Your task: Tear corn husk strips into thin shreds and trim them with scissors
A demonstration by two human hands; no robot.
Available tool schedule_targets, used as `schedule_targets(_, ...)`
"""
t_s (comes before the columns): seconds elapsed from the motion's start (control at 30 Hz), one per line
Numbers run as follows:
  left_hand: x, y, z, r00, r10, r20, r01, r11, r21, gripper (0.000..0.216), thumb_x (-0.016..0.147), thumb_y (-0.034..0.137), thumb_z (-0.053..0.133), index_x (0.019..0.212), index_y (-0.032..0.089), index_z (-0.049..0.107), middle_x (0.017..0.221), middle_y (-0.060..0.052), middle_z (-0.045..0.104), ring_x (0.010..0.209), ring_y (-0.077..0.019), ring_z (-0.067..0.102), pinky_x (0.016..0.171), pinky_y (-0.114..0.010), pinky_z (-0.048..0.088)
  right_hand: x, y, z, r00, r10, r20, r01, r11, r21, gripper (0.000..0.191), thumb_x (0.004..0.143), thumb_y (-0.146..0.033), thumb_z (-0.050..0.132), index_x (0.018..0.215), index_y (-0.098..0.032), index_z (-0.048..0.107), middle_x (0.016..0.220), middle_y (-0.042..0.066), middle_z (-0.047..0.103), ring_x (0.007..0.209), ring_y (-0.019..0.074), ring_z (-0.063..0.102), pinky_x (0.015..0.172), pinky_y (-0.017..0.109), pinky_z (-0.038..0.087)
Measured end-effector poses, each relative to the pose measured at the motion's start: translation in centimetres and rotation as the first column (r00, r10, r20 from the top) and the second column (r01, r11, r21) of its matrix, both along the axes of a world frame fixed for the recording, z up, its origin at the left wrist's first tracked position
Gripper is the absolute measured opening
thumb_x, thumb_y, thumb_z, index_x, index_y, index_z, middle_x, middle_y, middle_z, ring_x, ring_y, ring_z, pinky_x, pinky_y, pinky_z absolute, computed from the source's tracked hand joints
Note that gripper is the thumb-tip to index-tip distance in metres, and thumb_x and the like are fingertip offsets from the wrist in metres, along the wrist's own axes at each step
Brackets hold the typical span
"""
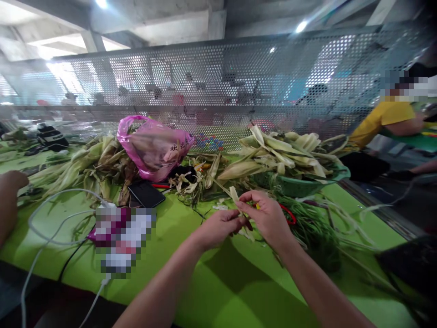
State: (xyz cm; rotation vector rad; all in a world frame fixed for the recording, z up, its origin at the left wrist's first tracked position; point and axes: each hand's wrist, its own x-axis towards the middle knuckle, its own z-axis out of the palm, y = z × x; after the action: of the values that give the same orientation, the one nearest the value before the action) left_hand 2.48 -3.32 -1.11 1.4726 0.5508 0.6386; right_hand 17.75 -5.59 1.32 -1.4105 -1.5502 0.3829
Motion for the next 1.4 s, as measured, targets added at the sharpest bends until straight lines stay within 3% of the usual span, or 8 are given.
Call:
schedule_targets(0.17, 0.1, 0.6, 0.0, 0.952, 0.270, 0.144, -0.246, 0.955, -0.169, 0.042, 0.073, 0.053, 0.066, 0.087, 0.014, 0.070, 0.077, -0.002, 0.058, 0.069, -0.0100, 0.046, 0.063, -0.021, 0.033, 0.7, 0.0, 0.4, 0.993, -0.108, -0.048, 0.114, 0.984, 0.139, 0.027, 0.081, -0.040, 0.062, 0.103, -0.024, 0.063, 0.106, 0.007, 0.063, 0.097, 0.0238, 0.057, 0.082, 0.036, 0.043)
schedule_targets(0.27, -0.1, 1.1, -0.2, 0.893, 0.402, 0.203, -0.352, 0.904, -0.242, 0.039, 0.071, 0.050, 0.069, 0.086, 0.013, 0.069, 0.075, -0.001, 0.058, 0.068, -0.0092, 0.046, 0.064, -0.020, 0.034, 0.3, -0.1, 0.2, 0.997, -0.010, -0.077, 0.006, 0.999, -0.044, 0.025, 0.083, -0.046, 0.059, 0.087, -0.021, 0.064, 0.083, 0.003, 0.064, 0.079, 0.0206, 0.057, 0.070, 0.031, 0.043)
schedule_targets(0.37, -0.2, 1.4, -0.3, 0.868, 0.435, 0.239, -0.355, 0.881, -0.314, 0.038, 0.067, 0.046, 0.074, 0.085, 0.013, 0.066, 0.075, -0.001, 0.059, 0.069, -0.0101, 0.049, 0.065, -0.021, 0.037, -0.3, -0.2, -0.2, 0.991, 0.122, -0.046, -0.128, 0.980, -0.153, 0.027, 0.083, -0.047, 0.058, 0.076, -0.021, 0.063, 0.074, 0.001, 0.062, 0.074, 0.0194, 0.055, 0.067, 0.030, 0.041)
schedule_targets(0.7, 0.0, 1.3, -0.4, 0.837, 0.471, 0.278, -0.311, 0.828, -0.466, 0.038, 0.060, 0.043, 0.078, 0.077, 0.013, 0.065, 0.069, -0.001, 0.058, 0.060, -0.0091, 0.049, 0.062, -0.023, 0.038, -0.4, 0.7, -1.1, 0.952, 0.159, -0.261, -0.218, 0.952, -0.213, 0.032, 0.079, -0.051, 0.063, 0.071, -0.019, 0.065, 0.066, -0.001, 0.058, 0.064, 0.0153, 0.050, 0.061, 0.027, 0.039)
schedule_targets(0.8, -0.5, 1.5, -0.1, 0.876, 0.421, 0.236, -0.326, 0.876, -0.355, 0.039, 0.063, 0.048, 0.075, 0.076, 0.012, 0.064, 0.069, -0.001, 0.058, 0.061, -0.0089, 0.047, 0.062, -0.022, 0.036, -0.3, 0.6, -1.0, 0.956, 0.160, -0.246, -0.207, 0.962, -0.178, 0.029, 0.077, -0.048, 0.067, 0.075, -0.019, 0.067, 0.072, 0.001, 0.064, 0.072, 0.0179, 0.055, 0.068, 0.028, 0.043)
schedule_targets(0.93, -0.7, 1.7, 0.1, 0.914, 0.377, 0.147, -0.359, 0.923, -0.138, 0.041, 0.069, 0.053, 0.069, 0.075, 0.012, 0.063, 0.068, -0.001, 0.056, 0.063, -0.0095, 0.044, 0.062, -0.022, 0.035, -0.2, 0.5, -0.6, 0.894, 0.172, -0.414, -0.257, 0.953, -0.159, 0.029, 0.079, -0.046, 0.066, 0.090, -0.020, 0.067, 0.087, 0.004, 0.068, 0.084, 0.0209, 0.060, 0.078, 0.031, 0.046)
schedule_targets(1.13, -0.1, 1.3, -0.4, 0.961, 0.164, 0.225, -0.156, 0.986, -0.051, 0.040, 0.071, 0.047, 0.070, 0.093, 0.014, 0.066, 0.088, -0.005, 0.063, 0.085, -0.0165, 0.054, 0.082, -0.027, 0.039, -0.1, 0.6, -0.8, 0.859, 0.123, -0.497, -0.221, 0.965, -0.143, 0.025, 0.075, -0.044, 0.070, 0.074, -0.019, 0.065, 0.073, 0.001, 0.063, 0.070, 0.0173, 0.056, 0.069, 0.029, 0.046)
schedule_targets(1.4, 0.0, 0.9, -0.3, 0.980, 0.173, 0.096, -0.176, 0.984, 0.020, 0.035, 0.071, 0.047, 0.068, 0.077, 0.013, 0.067, 0.069, 0.000, 0.054, 0.067, -0.0119, 0.045, 0.067, -0.024, 0.035, -0.1, 0.6, -0.7, 0.884, 0.034, -0.467, -0.109, 0.985, -0.136, 0.030, 0.073, -0.047, 0.068, 0.068, -0.019, 0.059, 0.062, -0.001, 0.055, 0.058, 0.0149, 0.049, 0.055, 0.027, 0.042)
